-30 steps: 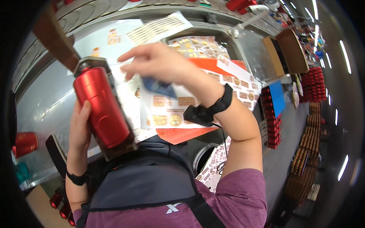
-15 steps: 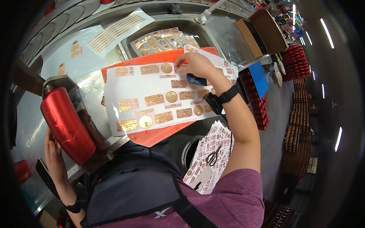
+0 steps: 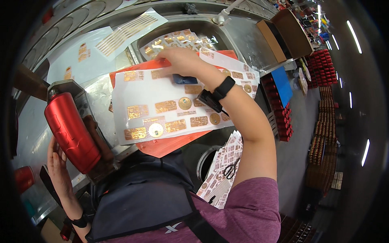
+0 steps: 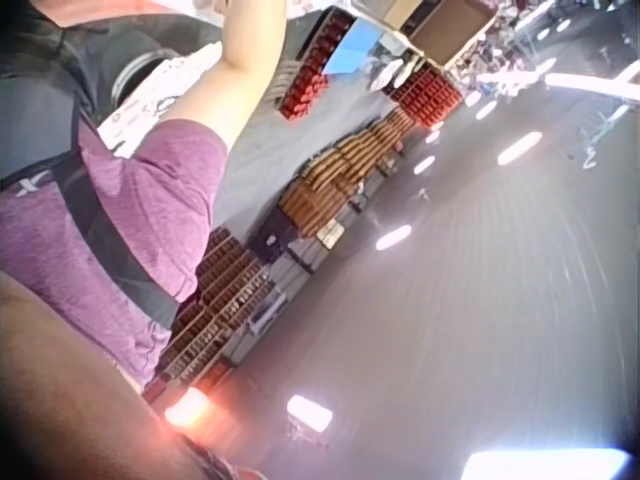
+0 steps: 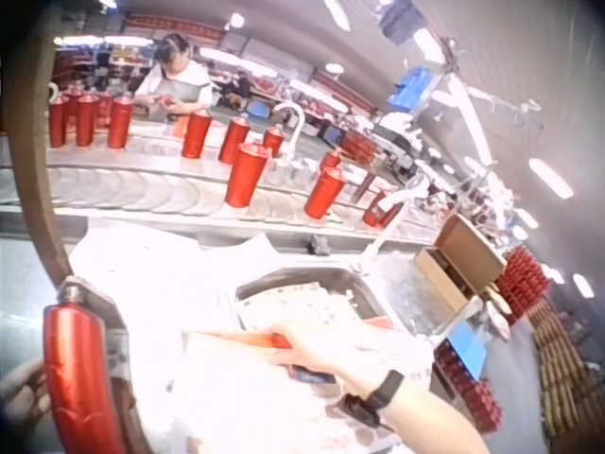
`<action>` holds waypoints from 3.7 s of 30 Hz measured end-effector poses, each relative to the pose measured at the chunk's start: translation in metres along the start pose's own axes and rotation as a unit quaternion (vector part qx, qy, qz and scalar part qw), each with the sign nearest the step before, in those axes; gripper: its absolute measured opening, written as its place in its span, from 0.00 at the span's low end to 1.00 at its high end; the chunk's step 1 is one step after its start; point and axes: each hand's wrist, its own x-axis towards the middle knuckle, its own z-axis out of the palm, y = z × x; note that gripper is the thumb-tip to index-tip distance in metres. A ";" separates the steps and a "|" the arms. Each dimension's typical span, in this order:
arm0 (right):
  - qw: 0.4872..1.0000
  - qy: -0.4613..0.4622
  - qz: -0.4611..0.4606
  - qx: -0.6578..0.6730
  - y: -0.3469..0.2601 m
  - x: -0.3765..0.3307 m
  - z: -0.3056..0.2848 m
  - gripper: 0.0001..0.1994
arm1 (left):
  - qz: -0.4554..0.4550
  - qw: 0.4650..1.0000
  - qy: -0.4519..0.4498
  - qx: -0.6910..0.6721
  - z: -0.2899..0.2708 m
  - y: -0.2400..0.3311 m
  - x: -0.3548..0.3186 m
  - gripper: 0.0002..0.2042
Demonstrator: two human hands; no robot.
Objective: Applying labels and gold seals to red metal cans on a production line using a squeegee and scissors.
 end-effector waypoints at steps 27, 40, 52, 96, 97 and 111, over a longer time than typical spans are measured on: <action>0.946 -0.199 0.117 0.226 0.018 0.054 -0.007 0.14 | 0.034 0.999 0.000 0.035 -0.006 0.021 0.001 0.18; 0.983 -0.030 0.056 0.170 0.026 0.050 0.001 0.10 | 0.048 0.996 0.003 0.069 -0.008 0.030 -0.003 0.17; 0.971 0.136 -0.087 0.176 -0.149 -0.016 -0.077 0.08 | 0.291 0.924 -0.083 0.235 0.035 0.094 0.003 0.25; 0.891 -0.164 -0.114 0.407 -0.234 -0.059 -0.017 0.08 | 0.050 0.998 -0.012 -0.037 0.017 0.058 -0.085 0.07; 0.884 -0.166 -0.098 0.426 -0.233 -0.054 -0.018 0.08 | 0.034 0.999 0.007 -0.036 0.015 0.050 -0.084 0.07; 0.866 -0.141 0.039 0.479 -0.211 -0.009 0.011 0.08 | 0.040 0.995 0.039 -0.083 0.024 -0.008 -0.038 0.11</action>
